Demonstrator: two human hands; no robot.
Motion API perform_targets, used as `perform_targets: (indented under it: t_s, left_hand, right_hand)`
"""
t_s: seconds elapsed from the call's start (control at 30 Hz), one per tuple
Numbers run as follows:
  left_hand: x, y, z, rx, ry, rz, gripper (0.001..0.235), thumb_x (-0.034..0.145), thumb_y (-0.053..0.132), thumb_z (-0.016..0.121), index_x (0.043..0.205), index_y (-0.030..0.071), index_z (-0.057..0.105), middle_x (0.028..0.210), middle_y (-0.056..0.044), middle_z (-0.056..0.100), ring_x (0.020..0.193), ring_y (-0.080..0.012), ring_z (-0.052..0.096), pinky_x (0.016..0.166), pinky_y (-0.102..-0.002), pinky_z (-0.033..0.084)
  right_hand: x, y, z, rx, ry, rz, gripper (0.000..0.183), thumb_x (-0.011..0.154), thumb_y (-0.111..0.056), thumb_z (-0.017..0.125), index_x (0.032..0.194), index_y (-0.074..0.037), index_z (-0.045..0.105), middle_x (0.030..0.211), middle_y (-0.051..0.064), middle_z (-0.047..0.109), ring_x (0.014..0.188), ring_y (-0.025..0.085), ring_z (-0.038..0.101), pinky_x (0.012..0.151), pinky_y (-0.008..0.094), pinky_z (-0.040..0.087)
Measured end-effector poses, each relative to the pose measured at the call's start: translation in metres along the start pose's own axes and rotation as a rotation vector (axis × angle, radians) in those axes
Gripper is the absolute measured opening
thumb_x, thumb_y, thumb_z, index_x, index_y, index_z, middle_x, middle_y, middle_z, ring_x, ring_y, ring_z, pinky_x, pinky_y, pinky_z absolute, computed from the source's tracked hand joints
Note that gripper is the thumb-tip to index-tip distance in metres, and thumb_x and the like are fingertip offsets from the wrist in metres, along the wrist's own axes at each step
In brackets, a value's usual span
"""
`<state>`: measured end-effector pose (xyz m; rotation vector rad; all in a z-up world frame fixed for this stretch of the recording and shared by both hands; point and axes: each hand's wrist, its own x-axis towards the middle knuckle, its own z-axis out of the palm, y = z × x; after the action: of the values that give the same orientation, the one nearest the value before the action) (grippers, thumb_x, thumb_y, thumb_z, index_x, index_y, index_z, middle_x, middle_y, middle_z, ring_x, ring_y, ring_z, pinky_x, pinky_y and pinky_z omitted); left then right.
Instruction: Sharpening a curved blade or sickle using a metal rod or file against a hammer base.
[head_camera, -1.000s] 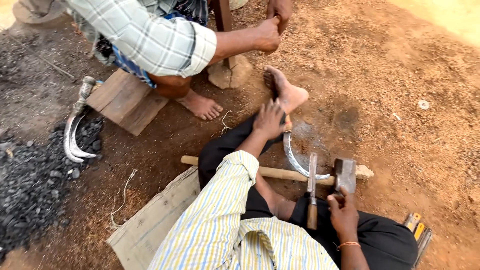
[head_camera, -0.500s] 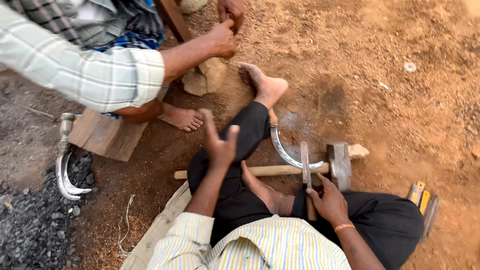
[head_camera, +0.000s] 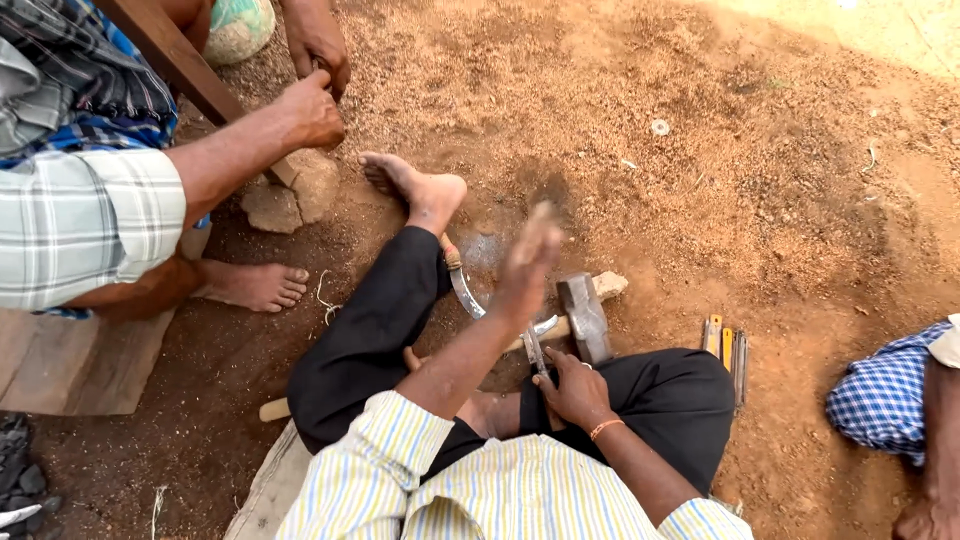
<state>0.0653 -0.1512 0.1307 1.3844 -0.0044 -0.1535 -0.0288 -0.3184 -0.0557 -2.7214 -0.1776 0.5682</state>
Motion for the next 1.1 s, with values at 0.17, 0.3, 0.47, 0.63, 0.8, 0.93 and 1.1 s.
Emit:
perform_targets:
  t_s: [0.17, 0.3, 0.47, 0.63, 0.8, 0.93, 1.1]
  left_hand:
    - [-0.035, 0.07, 0.016, 0.078, -0.195, 0.867, 0.082, 0.108, 0.068, 0.047, 0.166, 0.013, 0.027, 0.174, -0.012, 0.029, 0.16, -0.0253, 0.031, 0.135, -0.043, 0.03]
    - [-0.039, 0.055, -0.034, 0.39, -0.06, 1.186, 0.073, 0.103, 0.057, 0.065, 0.157, 0.012, 0.044, 0.163, -0.011, 0.047, 0.149, -0.0262, 0.05, 0.127, -0.041, 0.048]
    - [-0.048, -0.051, -0.089, 0.521, -0.007, 0.47, 0.064, 0.099, 0.023, 0.071, 0.153, -0.001, 0.046, 0.155, -0.021, 0.054, 0.144, -0.0326, 0.055, 0.117, -0.041, 0.047]
    - [-0.066, -0.176, -0.148, 0.403, 0.161, -0.119, 0.071, 0.091, 0.018, 0.074, 0.152, -0.002, 0.045, 0.15, -0.02, 0.055, 0.133, -0.028, 0.059, 0.106, -0.04, 0.051]
    - [-0.071, -0.186, -0.145, 0.735, 0.154, -0.257, 0.074, 0.088, 0.029, 0.078, 0.151, 0.003, 0.05, 0.144, -0.02, 0.061, 0.129, -0.0276, 0.063, 0.103, -0.04, 0.051]
    - [-0.066, -0.178, -0.135, 0.932, 0.095, -0.297, 0.074, 0.087, 0.032, 0.079, 0.153, 0.01, 0.051, 0.142, -0.018, 0.063, 0.128, -0.0288, 0.063, 0.104, -0.042, 0.05]
    - [-0.064, -0.196, -0.14, 1.031, 0.011, -0.299, 0.073, 0.087, 0.03, 0.08, 0.151, 0.01, 0.051, 0.143, -0.018, 0.059, 0.127, -0.0295, 0.062, 0.1, -0.044, 0.053]
  right_hand:
    - [0.006, 0.011, 0.012, -0.01, -0.094, 0.053, 0.056, 0.097, -0.054, 0.062, 0.14, -0.019, 0.059, 0.13, 0.01, 0.069, 0.12, 0.029, 0.067, 0.1, 0.044, 0.054]
    - [-0.005, 0.019, 0.003, 0.441, 0.263, -0.095, 0.065, 0.088, -0.034, 0.076, 0.144, -0.01, 0.053, 0.127, 0.019, 0.068, 0.111, 0.037, 0.068, 0.095, 0.046, 0.054]
    - [-0.031, 0.053, -0.081, 0.579, 0.732, 0.118, 0.088, 0.084, -0.01, 0.074, 0.16, -0.006, 0.029, 0.133, 0.023, 0.062, 0.123, 0.039, 0.062, 0.093, 0.042, 0.053]
    - [-0.078, 0.14, -0.188, 0.778, 1.319, -0.18, 0.093, 0.096, 0.018, 0.051, 0.171, -0.014, 0.005, 0.18, 0.009, 0.007, 0.159, 0.025, 0.031, 0.112, 0.027, 0.054]
    - [-0.136, 0.208, -0.259, 0.354, 1.784, -0.398, 0.109, 0.099, 0.03, 0.054, 0.169, -0.042, 0.011, 0.173, -0.012, 0.016, 0.162, 0.009, 0.021, 0.127, 0.03, 0.039]
    - [-0.152, 0.21, -0.261, 0.261, 1.816, -0.519, 0.113, 0.085, 0.03, 0.05, 0.169, -0.04, 0.021, 0.173, -0.01, 0.023, 0.16, 0.023, 0.043, 0.1, 0.034, 0.062]
    - [-0.13, 0.205, -0.247, 0.338, 1.844, -0.292, 0.106, 0.099, 0.007, 0.07, 0.168, -0.045, 0.008, 0.172, -0.011, 0.012, 0.159, 0.017, 0.032, 0.12, 0.035, 0.042]
